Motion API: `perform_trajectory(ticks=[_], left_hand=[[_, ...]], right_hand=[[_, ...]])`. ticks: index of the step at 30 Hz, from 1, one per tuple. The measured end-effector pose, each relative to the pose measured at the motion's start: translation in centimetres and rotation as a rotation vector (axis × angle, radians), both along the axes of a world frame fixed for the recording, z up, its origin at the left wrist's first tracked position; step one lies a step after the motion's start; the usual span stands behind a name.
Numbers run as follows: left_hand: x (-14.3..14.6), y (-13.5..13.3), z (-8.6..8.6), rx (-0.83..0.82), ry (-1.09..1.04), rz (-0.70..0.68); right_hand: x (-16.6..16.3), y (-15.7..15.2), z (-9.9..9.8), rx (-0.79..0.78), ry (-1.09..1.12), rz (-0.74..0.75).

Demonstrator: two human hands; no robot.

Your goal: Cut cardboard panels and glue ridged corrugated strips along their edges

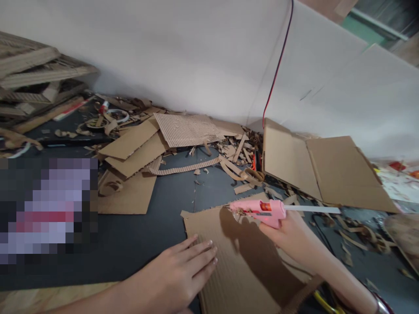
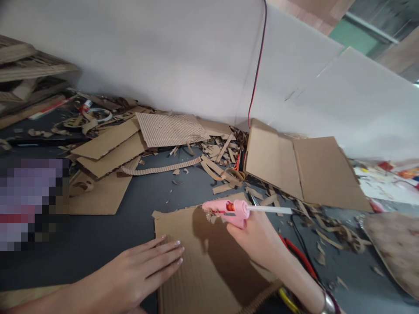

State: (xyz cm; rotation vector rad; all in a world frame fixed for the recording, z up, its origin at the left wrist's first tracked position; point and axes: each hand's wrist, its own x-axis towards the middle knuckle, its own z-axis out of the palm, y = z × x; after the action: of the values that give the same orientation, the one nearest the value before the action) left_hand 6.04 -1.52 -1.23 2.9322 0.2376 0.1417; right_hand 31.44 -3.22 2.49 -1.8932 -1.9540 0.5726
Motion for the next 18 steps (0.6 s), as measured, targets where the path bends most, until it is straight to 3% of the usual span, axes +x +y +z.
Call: perform_trajectory(ticks=[3,12,18], left_hand=[[0.0,-0.1,0.0,-0.028,-0.015,-0.001],[0.3,0.0,1.3,-0.048,0.048,-0.007],[0.4,0.0,1.0,-0.046,0.042,-0.006]], right_hand=[[0.3,0.0,0.1,-0.01,-0.04,0.081],[1.6,-0.2,-0.3,0.056,-0.178,0.021],[2.1,-0.3,-0.3,0.017,-0.14,-0.014]])
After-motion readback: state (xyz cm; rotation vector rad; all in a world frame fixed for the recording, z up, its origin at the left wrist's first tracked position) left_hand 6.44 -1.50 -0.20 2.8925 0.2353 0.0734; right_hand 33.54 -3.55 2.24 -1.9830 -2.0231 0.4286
